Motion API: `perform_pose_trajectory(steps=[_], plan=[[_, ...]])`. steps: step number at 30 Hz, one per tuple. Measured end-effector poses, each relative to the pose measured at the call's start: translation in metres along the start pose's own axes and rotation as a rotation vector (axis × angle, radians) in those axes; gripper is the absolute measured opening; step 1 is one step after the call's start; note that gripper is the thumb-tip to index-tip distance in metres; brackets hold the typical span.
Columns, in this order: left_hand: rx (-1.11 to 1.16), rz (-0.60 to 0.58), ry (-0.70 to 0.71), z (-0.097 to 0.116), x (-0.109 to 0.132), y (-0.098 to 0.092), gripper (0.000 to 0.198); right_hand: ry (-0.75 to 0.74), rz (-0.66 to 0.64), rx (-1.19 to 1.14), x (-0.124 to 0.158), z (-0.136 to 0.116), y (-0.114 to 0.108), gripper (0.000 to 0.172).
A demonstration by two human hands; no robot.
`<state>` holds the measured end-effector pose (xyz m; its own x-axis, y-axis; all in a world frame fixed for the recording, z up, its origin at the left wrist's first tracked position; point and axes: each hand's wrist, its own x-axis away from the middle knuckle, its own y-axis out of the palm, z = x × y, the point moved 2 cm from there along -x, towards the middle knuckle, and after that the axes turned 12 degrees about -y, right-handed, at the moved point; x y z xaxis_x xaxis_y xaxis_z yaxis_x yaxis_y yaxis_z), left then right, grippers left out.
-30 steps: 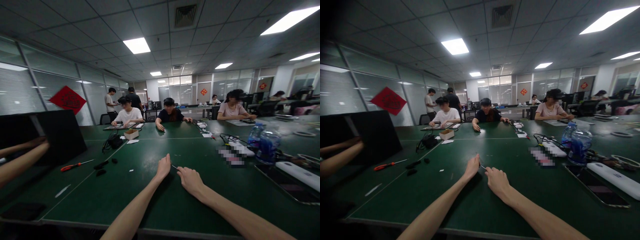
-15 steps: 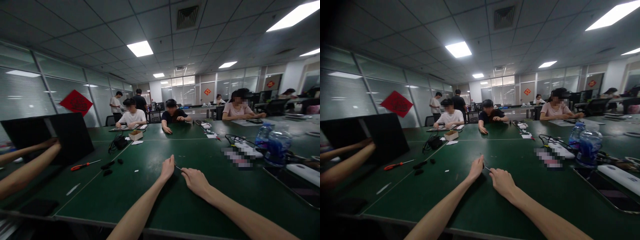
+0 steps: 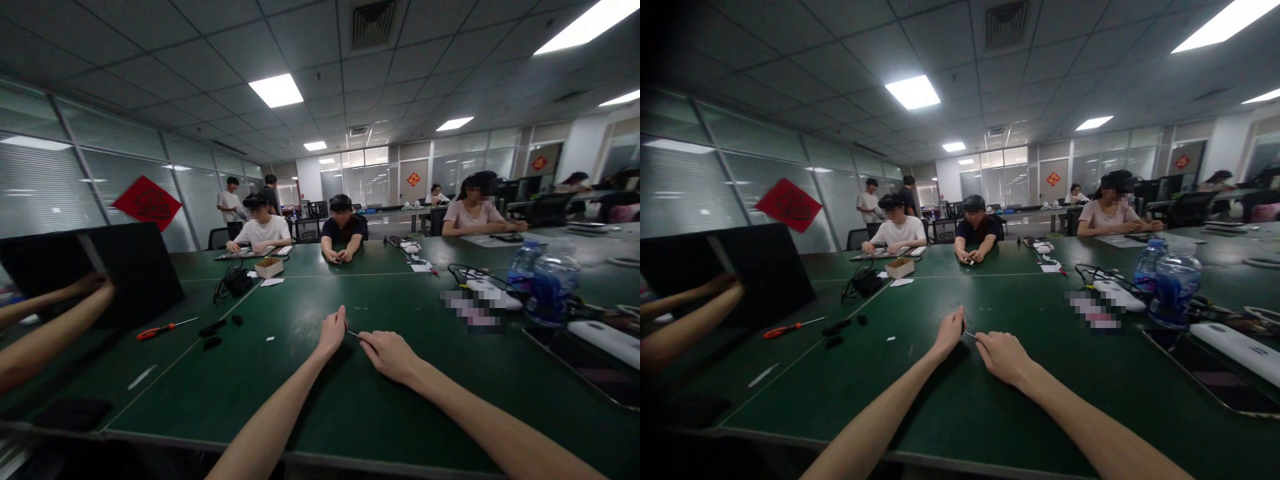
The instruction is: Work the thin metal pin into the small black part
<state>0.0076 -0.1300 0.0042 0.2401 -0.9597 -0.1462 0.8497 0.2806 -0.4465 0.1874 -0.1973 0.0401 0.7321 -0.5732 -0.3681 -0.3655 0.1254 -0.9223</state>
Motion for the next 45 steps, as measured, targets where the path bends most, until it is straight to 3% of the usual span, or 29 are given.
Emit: perform_pose_trajectory(steps=[9, 19, 29, 37, 45], plan=[[0.011, -0.06, -0.01, 0.0, 0.001, -0.002, 0.066, 0.048, -0.059, -0.008, 0.0, 0.001, -0.006, 0.043], [-0.02, -0.075, -0.001, 0.002, 0.004, 0.0, 0.066, 0.088, -0.032, -0.02, -0.001, 0.001, -0.012, 0.043], [-0.017, -0.088, 0.001, 0.003, 0.004, -0.001, 0.067, 0.043, -0.029, -0.013, 0.0, 0.004, -0.01, 0.042], [-0.015, -0.115, -0.051, 0.009, 0.008, -0.002, 0.07, 0.031, -0.054, -0.021, 0.001, 0.002, -0.016, 0.04], [0.12, -0.231, -0.169, 0.01, 0.009, -0.002, 0.071, 0.031, -0.103, -0.022, 0.002, 0.001, -0.027, 0.039]])
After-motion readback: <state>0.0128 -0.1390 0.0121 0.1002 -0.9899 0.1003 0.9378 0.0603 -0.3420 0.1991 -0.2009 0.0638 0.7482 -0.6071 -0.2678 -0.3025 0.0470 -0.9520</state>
